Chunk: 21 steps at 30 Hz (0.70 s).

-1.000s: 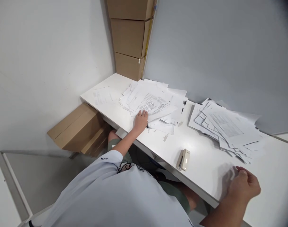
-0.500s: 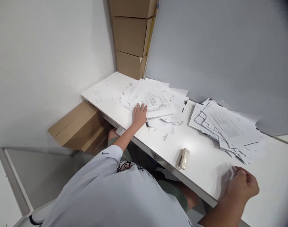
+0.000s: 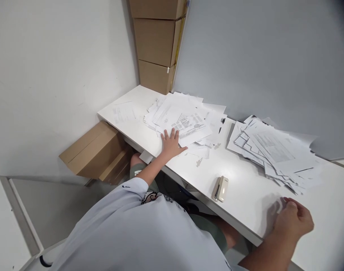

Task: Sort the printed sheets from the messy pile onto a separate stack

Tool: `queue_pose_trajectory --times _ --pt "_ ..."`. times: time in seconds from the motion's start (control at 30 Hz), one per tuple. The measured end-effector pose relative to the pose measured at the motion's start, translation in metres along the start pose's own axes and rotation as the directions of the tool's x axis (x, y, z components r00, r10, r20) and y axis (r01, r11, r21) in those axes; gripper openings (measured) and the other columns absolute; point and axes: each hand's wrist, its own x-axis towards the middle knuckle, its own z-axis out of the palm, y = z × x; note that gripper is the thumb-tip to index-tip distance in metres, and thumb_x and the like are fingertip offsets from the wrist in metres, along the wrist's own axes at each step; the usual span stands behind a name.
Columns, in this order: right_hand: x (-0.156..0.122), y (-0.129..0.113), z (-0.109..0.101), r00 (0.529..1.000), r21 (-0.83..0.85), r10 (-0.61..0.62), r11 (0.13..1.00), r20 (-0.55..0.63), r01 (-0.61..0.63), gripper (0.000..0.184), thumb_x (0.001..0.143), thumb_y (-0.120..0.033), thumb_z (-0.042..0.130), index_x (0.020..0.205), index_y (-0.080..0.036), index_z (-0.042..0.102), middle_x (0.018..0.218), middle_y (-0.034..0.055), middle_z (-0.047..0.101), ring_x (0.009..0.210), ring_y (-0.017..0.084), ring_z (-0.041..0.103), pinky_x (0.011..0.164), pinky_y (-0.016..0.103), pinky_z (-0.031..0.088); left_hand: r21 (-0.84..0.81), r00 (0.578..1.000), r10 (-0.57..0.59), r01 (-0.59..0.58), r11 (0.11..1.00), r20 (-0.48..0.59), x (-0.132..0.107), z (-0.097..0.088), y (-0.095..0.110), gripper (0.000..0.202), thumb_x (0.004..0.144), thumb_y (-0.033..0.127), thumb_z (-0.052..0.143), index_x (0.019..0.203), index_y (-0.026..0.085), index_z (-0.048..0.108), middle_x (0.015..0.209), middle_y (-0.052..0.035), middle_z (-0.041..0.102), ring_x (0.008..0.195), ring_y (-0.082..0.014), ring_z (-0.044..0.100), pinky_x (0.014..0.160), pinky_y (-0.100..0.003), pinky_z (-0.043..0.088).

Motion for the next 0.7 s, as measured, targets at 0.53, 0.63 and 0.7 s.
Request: queue_pose_trajectory --times 0.53,0.63,0.7 --pt "-0.107 -0.080 -0.023 0.954 0.284 -0.170 0.954 0.247 0.097 0.030 0.082 -0.036 0.055 0.099 -0.016 0.069 0.096 0.0092 0.071 0.095 0.025 0.068 0.092 0.044 0.052 -0.214 0.957 0.288 -0.281 0.936 0.006 -0.138 -0.012 -0.036 0.061 0.093 0.053 0.049 0.149 0.030 0.041 0.158 -0.0037 0.038 0.152 -0.0342 0.019 0.124 -0.059 0.006" --pt "-0.160 -0.115 -0.017 0.693 0.243 -0.257 0.962 0.674 0.122 0.037 0.090 -0.047 0.052 0.106 -0.018 0.068 0.102 0.0114 0.072 0.100 0.028 0.067 0.092 0.046 0.052 -0.577 0.981 -0.009 -0.106 0.810 -0.193 -0.166 0.001 -0.041 0.055 0.095 0.042 0.048 0.147 0.030 0.040 0.154 -0.0049 0.043 0.150 -0.0237 0.028 0.125 -0.046 0.018" --pt "-0.185 -0.125 0.003 0.504 0.172 -0.287 0.950 0.815 0.261 0.044 0.091 -0.052 0.051 0.117 -0.020 0.066 0.121 0.0135 0.068 0.115 0.032 0.061 0.098 0.052 0.048 -0.839 0.886 -0.432 0.101 0.535 -0.169 -0.174 0.013 -0.036 0.055 0.093 0.039 0.050 0.145 0.028 0.037 0.153 -0.0086 0.044 0.146 -0.0219 0.036 0.121 -0.042 0.030"
